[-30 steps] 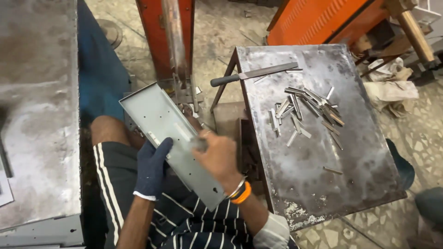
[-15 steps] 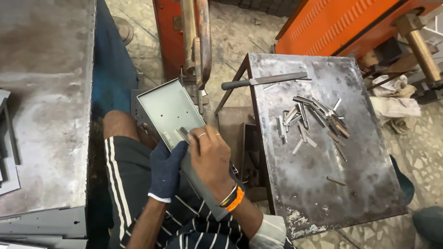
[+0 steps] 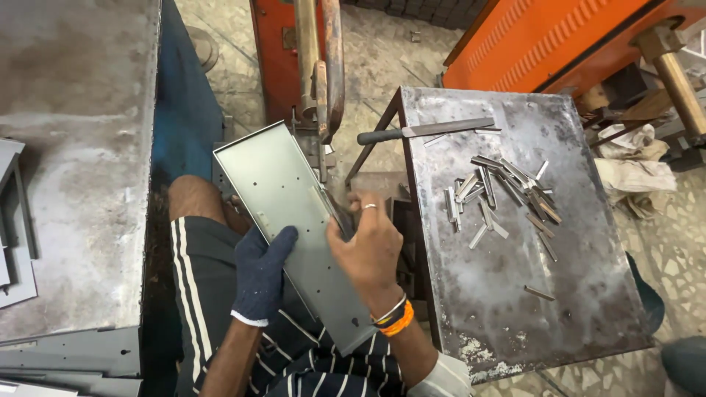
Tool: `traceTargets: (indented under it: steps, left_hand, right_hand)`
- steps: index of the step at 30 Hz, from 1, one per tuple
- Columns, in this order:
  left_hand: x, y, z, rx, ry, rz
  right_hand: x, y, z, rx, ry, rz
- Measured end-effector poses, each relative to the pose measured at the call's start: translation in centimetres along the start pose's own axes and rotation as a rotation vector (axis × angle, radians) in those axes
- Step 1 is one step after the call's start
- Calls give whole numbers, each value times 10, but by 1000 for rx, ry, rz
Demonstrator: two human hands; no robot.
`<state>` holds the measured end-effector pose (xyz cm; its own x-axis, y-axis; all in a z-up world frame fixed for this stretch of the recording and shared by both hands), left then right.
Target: The person sits at a workshop bench holding a gray sheet-metal box panel and picks up small metal strips from a nearby table one at a time, fitting each strip into slots along the panel. Finished panels are stacked on the adjacent table as the person works through them.
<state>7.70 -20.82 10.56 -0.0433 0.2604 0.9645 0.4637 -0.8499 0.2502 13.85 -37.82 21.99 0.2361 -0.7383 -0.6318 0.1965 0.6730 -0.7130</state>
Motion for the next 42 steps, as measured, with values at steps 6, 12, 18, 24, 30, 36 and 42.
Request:
traceTargets:
  steps: [6, 12, 18, 24, 30, 36, 42]
  left_hand:
    - [3, 2, 2, -18, -44, -111]
    - [49, 22, -2, -101, 32, -102]
    - [73, 42, 16, -108, 69, -14]
    - [80, 49, 33, -117, 89, -15]
    - [85, 52, 37, -89, 45, -30]
    - [83, 52, 37, -85, -12, -102]
    - [74, 48, 41, -94, -11, -108]
  right_hand:
    - [10, 12, -2, -145, -82, -71]
    - [-17, -13, 9, -109, -205, -3]
    - [-32, -33, 35, -95, -190, 32]
    - [-24, -24, 55, -142, -108, 16]
    - [-24, -20, 63, -156, -131, 1]
    - [-27, -20, 64, -176, -120, -15]
    - [-28, -16, 62, -157, -103, -32]
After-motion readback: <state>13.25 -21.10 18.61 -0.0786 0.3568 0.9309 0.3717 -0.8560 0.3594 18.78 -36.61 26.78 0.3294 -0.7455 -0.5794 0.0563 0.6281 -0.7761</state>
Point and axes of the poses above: each hand's wrist, its own z-axis towards the middle knuckle, its own y-axis out of the palm, x = y × z, the point moved 8 cm from there along z, towards the middle knuckle, and after that the axes turned 7 degrees about y, right-handed, at the moved point
